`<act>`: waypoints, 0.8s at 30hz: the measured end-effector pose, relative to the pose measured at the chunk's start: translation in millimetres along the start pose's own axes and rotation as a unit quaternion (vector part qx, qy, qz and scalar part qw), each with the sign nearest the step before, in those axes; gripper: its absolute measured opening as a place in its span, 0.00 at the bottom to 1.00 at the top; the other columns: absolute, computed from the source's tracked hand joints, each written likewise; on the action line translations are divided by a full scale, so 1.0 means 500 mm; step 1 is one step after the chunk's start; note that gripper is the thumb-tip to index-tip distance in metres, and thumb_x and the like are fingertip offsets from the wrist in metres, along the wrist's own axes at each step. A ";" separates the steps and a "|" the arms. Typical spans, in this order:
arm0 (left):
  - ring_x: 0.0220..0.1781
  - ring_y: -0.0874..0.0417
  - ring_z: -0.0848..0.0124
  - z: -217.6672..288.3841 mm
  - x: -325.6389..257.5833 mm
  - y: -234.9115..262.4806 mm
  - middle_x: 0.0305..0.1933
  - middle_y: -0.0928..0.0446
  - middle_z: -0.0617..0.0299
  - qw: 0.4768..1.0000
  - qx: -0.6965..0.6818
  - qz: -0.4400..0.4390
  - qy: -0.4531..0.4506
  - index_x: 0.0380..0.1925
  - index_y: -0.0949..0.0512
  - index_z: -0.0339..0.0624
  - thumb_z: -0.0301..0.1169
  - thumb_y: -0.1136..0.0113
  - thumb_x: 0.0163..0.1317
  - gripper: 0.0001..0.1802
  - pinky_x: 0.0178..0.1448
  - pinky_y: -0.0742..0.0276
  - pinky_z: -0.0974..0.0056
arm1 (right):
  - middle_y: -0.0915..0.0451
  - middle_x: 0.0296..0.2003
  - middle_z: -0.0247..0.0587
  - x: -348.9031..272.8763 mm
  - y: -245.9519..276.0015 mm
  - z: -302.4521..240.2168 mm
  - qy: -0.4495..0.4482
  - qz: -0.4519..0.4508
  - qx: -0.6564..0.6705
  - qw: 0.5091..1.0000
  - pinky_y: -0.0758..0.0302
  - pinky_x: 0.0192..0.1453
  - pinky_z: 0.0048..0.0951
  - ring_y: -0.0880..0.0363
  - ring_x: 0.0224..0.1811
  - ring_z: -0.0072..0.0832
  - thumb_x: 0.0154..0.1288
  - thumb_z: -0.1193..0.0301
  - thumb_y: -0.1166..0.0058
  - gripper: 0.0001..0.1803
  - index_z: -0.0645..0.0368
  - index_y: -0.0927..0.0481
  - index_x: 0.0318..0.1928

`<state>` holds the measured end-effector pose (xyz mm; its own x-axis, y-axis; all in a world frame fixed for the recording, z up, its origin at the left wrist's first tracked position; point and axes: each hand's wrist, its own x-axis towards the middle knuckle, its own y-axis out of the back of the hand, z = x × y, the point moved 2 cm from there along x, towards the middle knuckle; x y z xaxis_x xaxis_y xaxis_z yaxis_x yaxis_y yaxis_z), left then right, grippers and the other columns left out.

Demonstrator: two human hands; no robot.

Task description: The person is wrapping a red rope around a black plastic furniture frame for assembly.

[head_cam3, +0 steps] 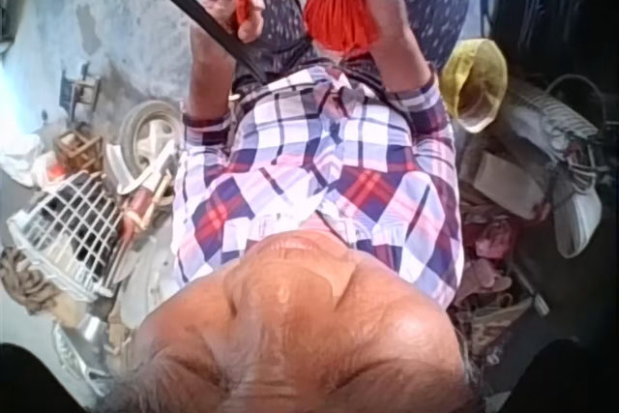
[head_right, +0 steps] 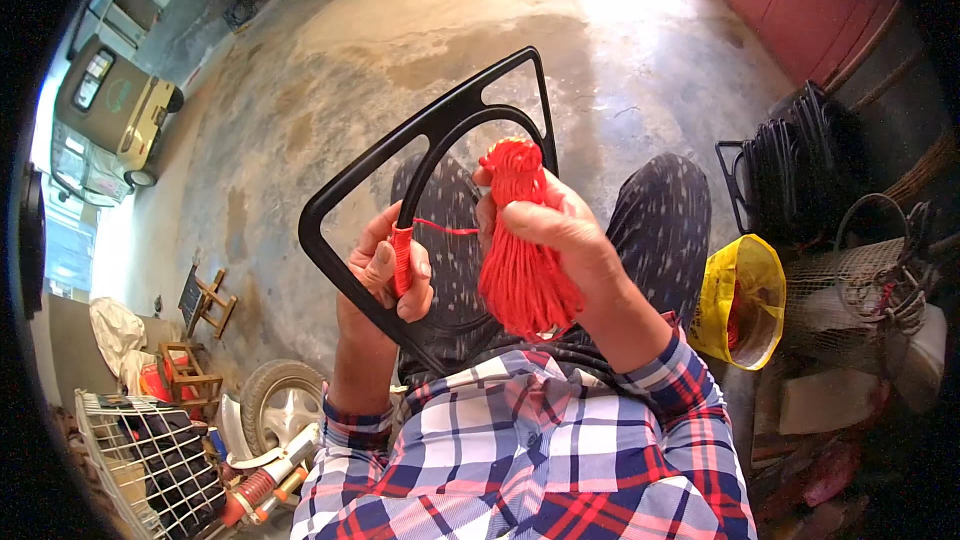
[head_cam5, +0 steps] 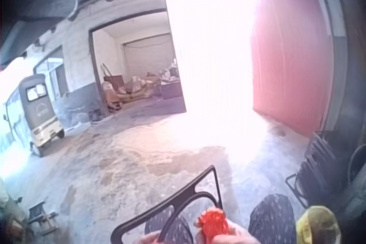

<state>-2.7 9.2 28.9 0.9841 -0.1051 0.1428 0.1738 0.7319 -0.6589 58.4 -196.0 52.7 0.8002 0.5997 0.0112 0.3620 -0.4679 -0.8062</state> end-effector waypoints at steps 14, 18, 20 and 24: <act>0.17 0.26 0.76 -0.004 0.003 -0.035 0.41 0.17 0.47 0.998 0.025 0.038 0.031 0.63 0.32 0.38 0.35 0.42 0.72 0.24 0.17 0.36 0.73 | 0.20 0.37 0.33 0.041 -0.053 0.049 0.069 0.052 -0.173 0.981 0.21 0.40 0.23 0.19 0.35 0.20 0.61 0.82 0.35 0.20 0.59 0.29 0.49; 0.19 0.26 0.78 -0.006 0.002 -0.038 0.44 0.17 0.47 0.999 0.019 0.022 0.038 0.64 0.32 0.38 0.35 0.41 0.71 0.25 0.19 0.36 0.75 | 0.20 0.35 0.32 0.041 -0.051 0.048 0.096 0.066 -0.194 0.974 0.21 0.39 0.22 0.20 0.34 0.19 0.61 0.82 0.37 0.19 0.59 0.29 0.49; 0.19 0.26 0.77 -0.005 0.003 -0.047 0.42 0.18 0.49 0.998 0.024 0.041 0.036 0.63 0.32 0.39 0.35 0.39 0.71 0.25 0.19 0.36 0.75 | 0.20 0.35 0.31 0.043 -0.048 0.048 0.111 0.074 -0.195 0.972 0.22 0.39 0.21 0.21 0.34 0.17 0.61 0.82 0.37 0.18 0.59 0.28 0.49; 0.16 0.26 0.75 -0.010 0.001 -0.045 0.36 0.17 0.50 0.997 0.024 0.071 0.023 0.58 0.31 0.41 0.36 0.37 0.69 0.22 0.16 0.37 0.74 | 0.21 0.35 0.31 0.038 -0.046 0.044 0.155 0.089 -0.227 0.957 0.24 0.43 0.21 0.22 0.36 0.17 0.58 0.84 0.38 0.16 0.58 0.27 0.44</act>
<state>-5.8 -10.6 40.0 0.9995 -0.0274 0.0154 0.0309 0.7732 -0.6334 54.6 -159.6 58.3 0.9463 0.2956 0.1306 0.3215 -0.8208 -0.4721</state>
